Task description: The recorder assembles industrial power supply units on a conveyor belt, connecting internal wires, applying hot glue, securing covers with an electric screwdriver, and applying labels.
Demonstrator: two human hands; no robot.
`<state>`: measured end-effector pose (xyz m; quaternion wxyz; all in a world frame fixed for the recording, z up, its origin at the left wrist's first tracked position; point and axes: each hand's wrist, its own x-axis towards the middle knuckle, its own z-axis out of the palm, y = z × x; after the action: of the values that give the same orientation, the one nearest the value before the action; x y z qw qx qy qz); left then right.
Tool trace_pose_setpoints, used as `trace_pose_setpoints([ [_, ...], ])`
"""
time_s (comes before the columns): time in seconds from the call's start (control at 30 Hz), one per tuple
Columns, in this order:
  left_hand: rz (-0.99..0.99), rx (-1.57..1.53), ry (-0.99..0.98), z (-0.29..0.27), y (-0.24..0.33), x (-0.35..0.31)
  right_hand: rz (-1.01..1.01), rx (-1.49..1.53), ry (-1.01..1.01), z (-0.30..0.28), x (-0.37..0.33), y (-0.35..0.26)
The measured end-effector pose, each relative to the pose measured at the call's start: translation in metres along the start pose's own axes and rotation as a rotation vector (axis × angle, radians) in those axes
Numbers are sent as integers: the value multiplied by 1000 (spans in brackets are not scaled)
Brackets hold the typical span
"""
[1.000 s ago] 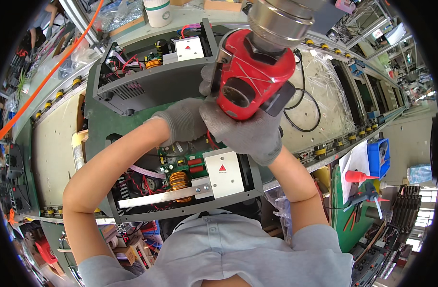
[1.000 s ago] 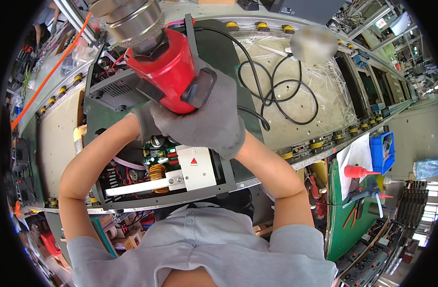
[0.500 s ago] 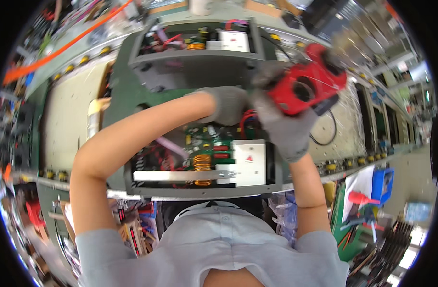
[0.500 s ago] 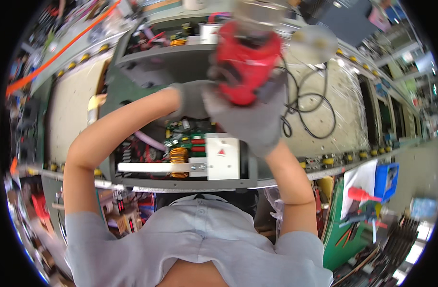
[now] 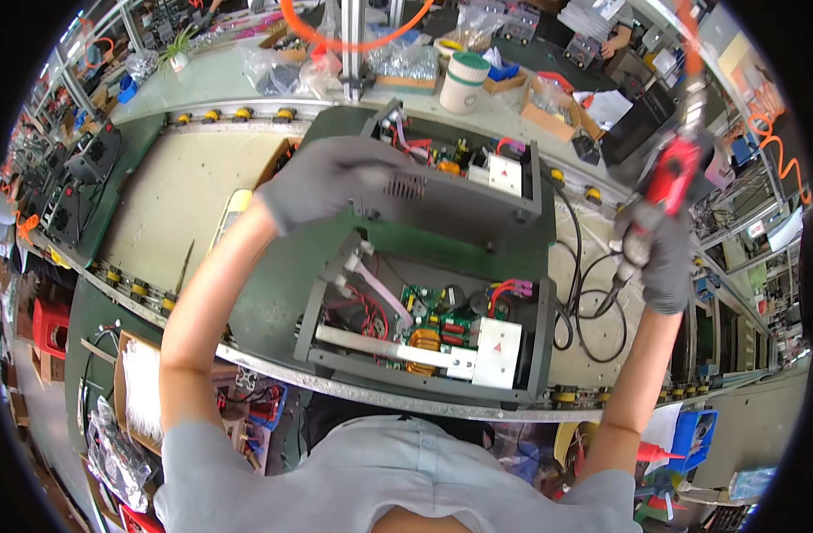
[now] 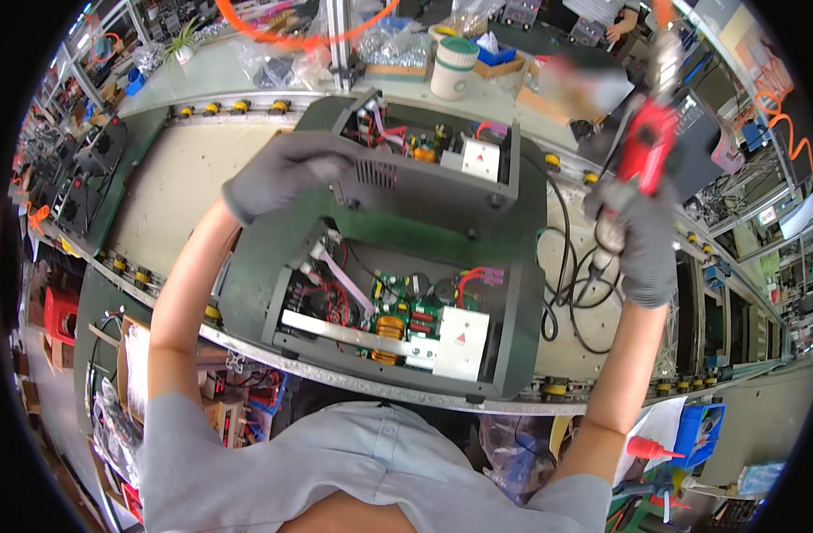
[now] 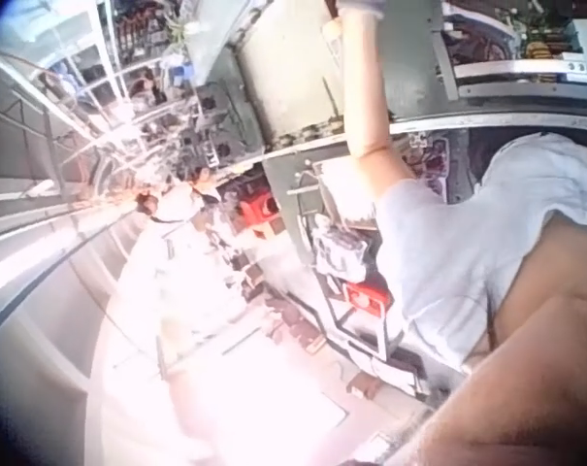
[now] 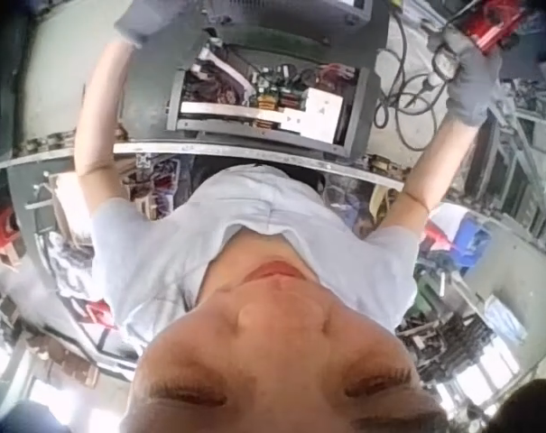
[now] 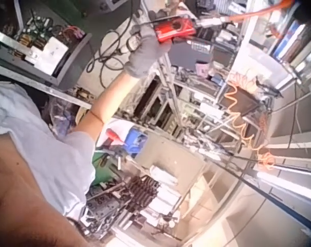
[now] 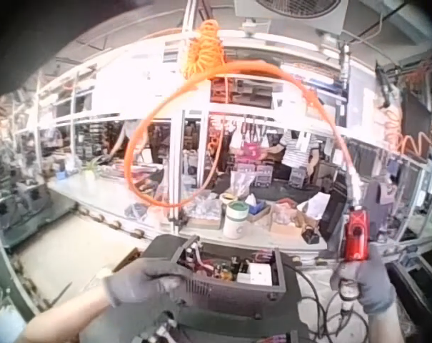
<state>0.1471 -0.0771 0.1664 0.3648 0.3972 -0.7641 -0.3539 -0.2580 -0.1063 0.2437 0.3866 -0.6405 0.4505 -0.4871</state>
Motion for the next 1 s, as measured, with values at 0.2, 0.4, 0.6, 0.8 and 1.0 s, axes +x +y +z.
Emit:
trace_pose_setpoints([
  [0.2,-348,419,209,22,-140,-31,234,-62,-196,7,23,131],
  [0.4,-291,260,528,53,-155,-3,374,120,-208,37,30,135],
  [0.6,-535,-2,512,5,-66,21,360,1,-221,20,63,75],
  [0.8,-629,-264,300,-14,-73,-11,473,-158,-348,15,44,92],
  [1.0,2,-82,385,45,-49,-172,200,33,-12,-26,-94,78],
])
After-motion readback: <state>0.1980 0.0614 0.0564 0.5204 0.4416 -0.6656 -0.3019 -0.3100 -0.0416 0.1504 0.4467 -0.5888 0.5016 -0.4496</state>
